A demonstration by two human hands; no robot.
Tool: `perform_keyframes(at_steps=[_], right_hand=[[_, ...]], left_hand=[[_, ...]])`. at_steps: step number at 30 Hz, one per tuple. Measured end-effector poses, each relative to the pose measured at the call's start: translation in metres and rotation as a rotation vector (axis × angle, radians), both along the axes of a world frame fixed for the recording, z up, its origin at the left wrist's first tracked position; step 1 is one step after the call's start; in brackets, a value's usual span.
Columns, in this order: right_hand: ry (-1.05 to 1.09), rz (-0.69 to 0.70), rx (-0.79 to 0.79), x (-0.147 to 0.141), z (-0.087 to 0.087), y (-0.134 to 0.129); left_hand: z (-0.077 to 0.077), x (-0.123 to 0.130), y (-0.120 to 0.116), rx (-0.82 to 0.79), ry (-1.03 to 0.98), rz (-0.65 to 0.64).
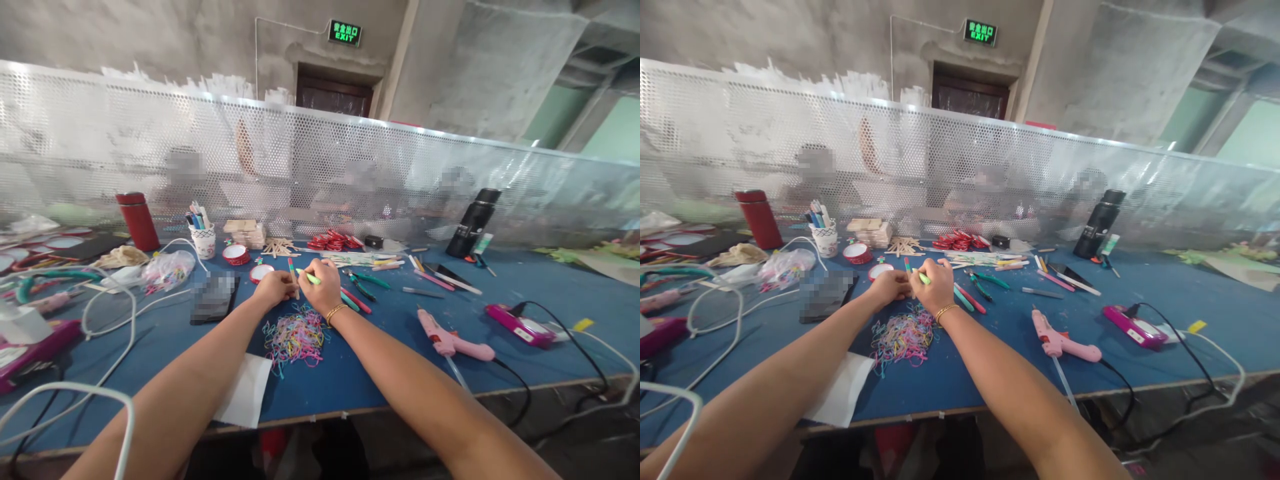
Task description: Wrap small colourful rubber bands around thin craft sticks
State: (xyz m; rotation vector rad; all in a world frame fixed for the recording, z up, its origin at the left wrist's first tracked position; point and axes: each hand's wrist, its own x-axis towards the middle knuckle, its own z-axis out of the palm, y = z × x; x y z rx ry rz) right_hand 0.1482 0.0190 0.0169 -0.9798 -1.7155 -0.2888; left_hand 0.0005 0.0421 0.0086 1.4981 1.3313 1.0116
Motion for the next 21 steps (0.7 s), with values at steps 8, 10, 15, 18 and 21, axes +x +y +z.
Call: perform_keyframes(at_steps=[8,10,15,18,21], right_hand=[[-0.034,0.054,0.011,-0.0038,-0.0023,-0.0015],[-0.034,0.057,0.01,-0.0039,-0.0029,-0.0009],[-0.023,0.024,0.002,-0.0017,-0.0019,0.0003],[-0.008,-0.002,-0.005,-0.0006,-0.0007,0.0001],[-0.011,0.009,-0.002,-0.0014,-0.0003,-0.001]], left_hand=[[-0.0074,-0.0042,0.0071,0.038,0.016,-0.049],[-0.0077,-0.0041,0.0075,0.04,0.019,-0.052],[-0.0057,-0.002,0.0058,0.028,0.027,-0.024],[-0.0038,-0.0012,0.0037,0.025,0.039,-0.013],[-0.0035,-0.002,0.0028,0.033,0.036,-0.024]])
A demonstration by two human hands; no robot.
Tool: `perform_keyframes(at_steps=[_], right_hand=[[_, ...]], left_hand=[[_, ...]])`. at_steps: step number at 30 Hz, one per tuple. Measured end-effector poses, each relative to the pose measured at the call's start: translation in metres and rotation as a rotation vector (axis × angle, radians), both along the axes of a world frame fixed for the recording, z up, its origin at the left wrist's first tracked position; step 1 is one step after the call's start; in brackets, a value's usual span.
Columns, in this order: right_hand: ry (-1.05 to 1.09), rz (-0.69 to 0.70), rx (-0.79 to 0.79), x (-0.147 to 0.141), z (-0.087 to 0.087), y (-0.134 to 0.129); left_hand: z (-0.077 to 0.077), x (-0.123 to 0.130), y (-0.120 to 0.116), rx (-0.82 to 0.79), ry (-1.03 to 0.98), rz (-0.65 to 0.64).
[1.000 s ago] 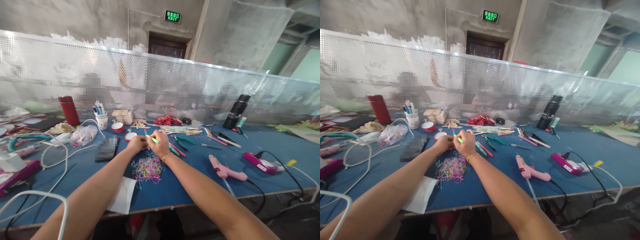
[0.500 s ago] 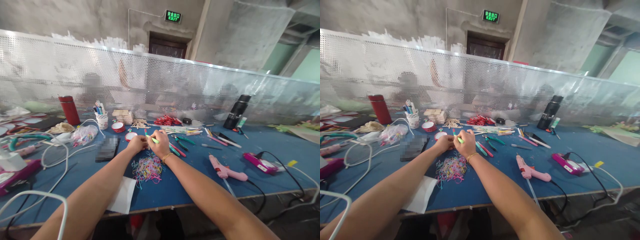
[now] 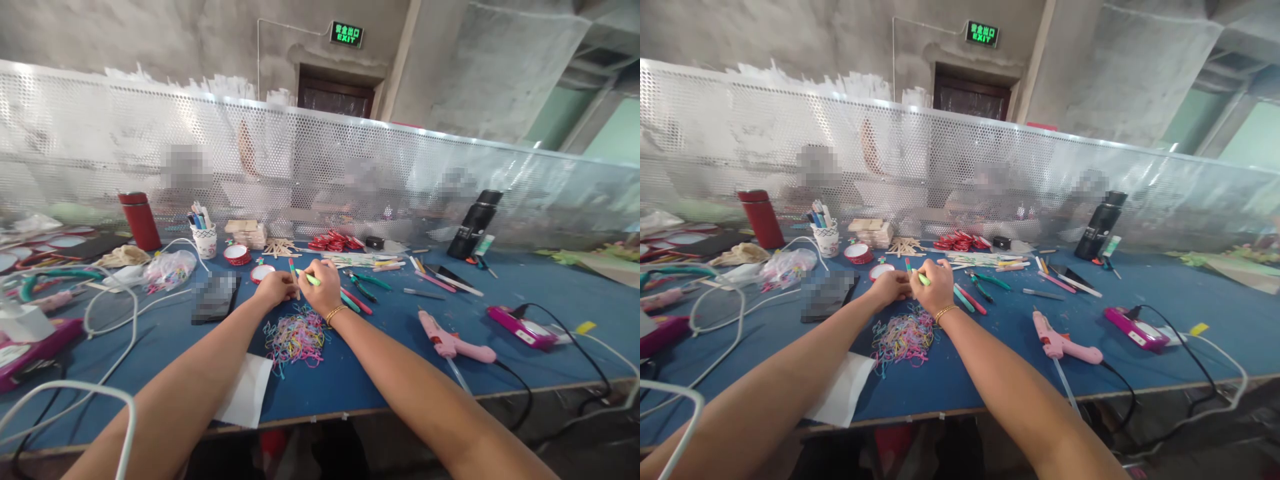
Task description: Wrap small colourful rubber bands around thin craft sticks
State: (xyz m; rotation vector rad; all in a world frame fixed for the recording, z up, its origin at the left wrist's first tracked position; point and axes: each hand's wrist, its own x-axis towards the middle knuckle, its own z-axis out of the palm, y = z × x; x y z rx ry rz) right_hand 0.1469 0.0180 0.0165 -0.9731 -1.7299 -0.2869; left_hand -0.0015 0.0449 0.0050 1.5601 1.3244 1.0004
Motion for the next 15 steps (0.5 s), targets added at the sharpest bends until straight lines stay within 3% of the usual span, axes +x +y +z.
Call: perform_keyframes(at_steps=[15], right_hand=[[0.005,-0.001,0.001,0.0006,0.0015,-0.0005]], left_hand=[[0.0028,0.0014,-0.0024,-0.014,-0.012,0.012]])
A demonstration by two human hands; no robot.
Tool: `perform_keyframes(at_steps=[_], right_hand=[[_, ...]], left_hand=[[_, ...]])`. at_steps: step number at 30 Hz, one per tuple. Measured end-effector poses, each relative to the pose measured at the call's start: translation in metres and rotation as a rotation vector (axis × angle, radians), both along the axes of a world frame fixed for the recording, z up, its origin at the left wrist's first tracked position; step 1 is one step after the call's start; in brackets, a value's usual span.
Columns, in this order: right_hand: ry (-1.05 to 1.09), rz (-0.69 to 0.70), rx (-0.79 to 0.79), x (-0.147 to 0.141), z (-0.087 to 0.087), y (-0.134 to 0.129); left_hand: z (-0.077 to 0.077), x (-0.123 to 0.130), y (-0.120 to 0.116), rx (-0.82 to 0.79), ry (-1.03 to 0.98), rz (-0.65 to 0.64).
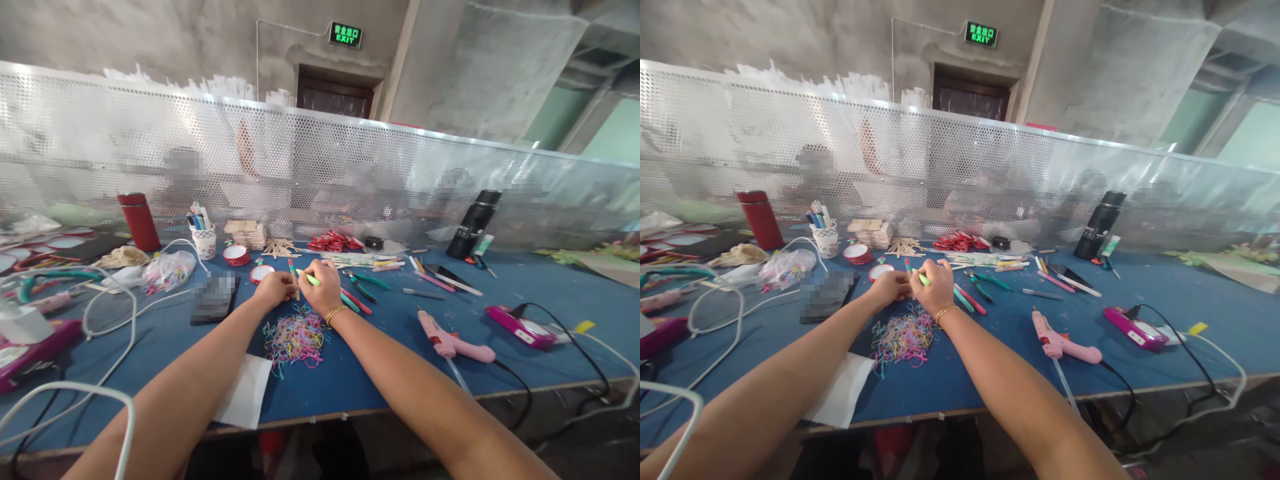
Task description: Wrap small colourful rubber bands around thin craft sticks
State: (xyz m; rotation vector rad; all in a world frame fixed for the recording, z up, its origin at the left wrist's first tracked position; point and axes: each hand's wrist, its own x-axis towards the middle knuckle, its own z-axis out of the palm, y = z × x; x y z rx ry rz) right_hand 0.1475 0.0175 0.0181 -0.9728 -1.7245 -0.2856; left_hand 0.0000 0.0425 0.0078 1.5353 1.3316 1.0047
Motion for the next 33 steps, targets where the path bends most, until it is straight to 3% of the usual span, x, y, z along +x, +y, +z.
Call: perform_keyframes(at_steps=[9,20,27,33], right_hand=[[-0.041,0.034,0.012,-0.004,-0.003,-0.001],[-0.016,0.01,0.016,0.0,-0.002,0.0],[-0.038,0.051,0.004,-0.003,-0.003,-0.001],[-0.012,0.0,0.006,0.001,-0.003,0.002]], left_hand=[[-0.01,-0.005,0.01,0.023,-0.007,-0.05],[0.001,0.0,-0.001,-0.009,-0.016,0.003],[-0.001,-0.002,0.0,0.009,0.0,-0.025],[-0.003,-0.003,0.004,0.006,0.024,-0.019]])
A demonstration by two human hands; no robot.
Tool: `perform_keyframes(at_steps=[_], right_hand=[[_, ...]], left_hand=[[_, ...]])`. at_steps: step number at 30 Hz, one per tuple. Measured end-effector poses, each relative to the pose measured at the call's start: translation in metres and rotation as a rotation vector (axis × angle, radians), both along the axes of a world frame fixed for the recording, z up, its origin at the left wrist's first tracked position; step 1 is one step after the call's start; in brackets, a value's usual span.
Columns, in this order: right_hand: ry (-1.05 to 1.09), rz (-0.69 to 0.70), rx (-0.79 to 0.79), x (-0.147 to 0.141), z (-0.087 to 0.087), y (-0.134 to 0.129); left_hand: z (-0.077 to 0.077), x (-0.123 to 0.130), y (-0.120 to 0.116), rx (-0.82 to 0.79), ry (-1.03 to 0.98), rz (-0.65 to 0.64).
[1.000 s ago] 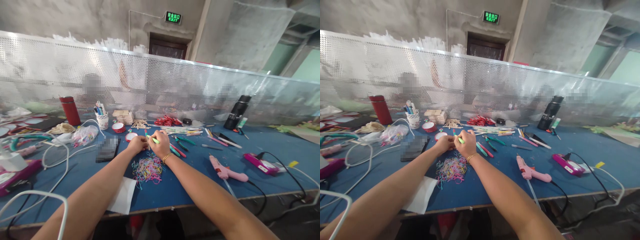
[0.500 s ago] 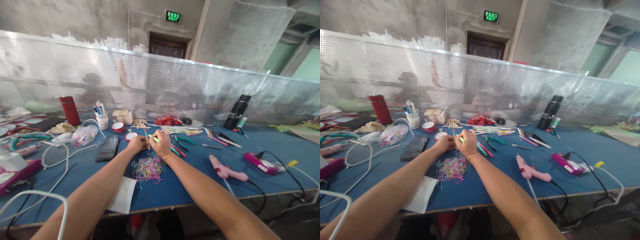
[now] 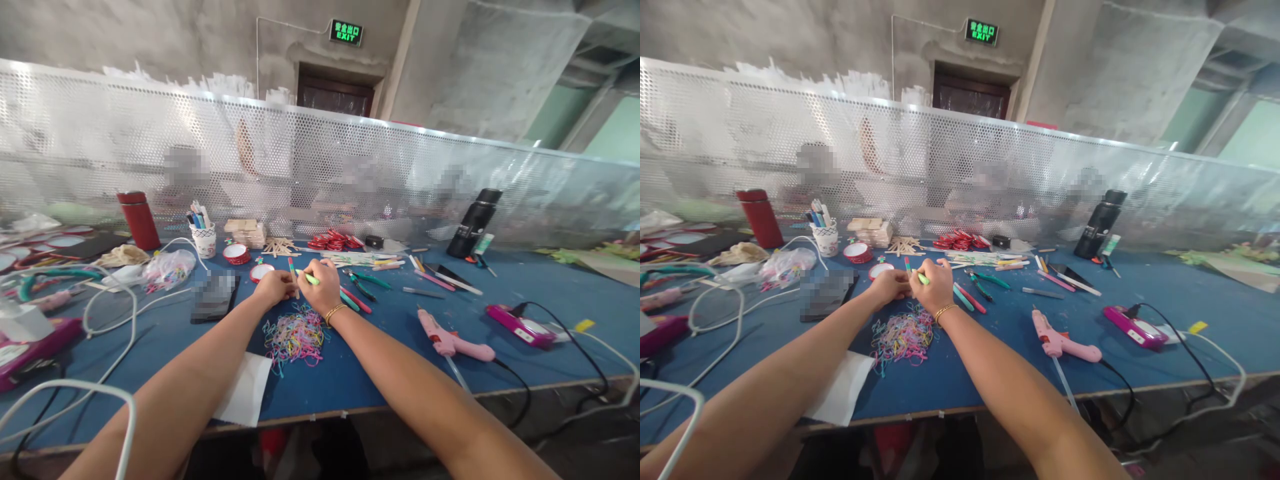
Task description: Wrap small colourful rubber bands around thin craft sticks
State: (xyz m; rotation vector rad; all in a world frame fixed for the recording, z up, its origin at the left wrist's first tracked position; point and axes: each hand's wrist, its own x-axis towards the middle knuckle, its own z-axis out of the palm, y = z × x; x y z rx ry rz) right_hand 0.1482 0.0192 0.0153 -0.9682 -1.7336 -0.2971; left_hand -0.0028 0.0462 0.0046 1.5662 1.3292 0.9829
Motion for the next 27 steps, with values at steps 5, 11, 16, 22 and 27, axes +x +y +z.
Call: perform_keyframes(at_steps=[5,11,16,22,27], right_hand=[[-0.022,0.012,0.003,-0.0018,0.0014,-0.0021],[-0.044,0.023,-0.007,-0.0028,0.0002,-0.0014],[-0.002,-0.014,-0.015,0.0009,0.0006,0.0003],[-0.025,0.047,0.01,-0.0027,-0.0007,-0.0014],[-0.021,0.024,0.002,-0.0018,-0.0006,0.0002]], left_hand=[[-0.0001,-0.0006,0.0,-0.001,-0.007,-0.007],[0.0025,0.0005,-0.0036,-0.006,-0.029,-0.001],[0.005,0.0023,-0.0052,-0.011,-0.016,0.02],[0.0054,0.0019,-0.0055,-0.024,-0.047,0.006],[0.0038,0.0017,-0.0039,-0.008,-0.031,0.01]])
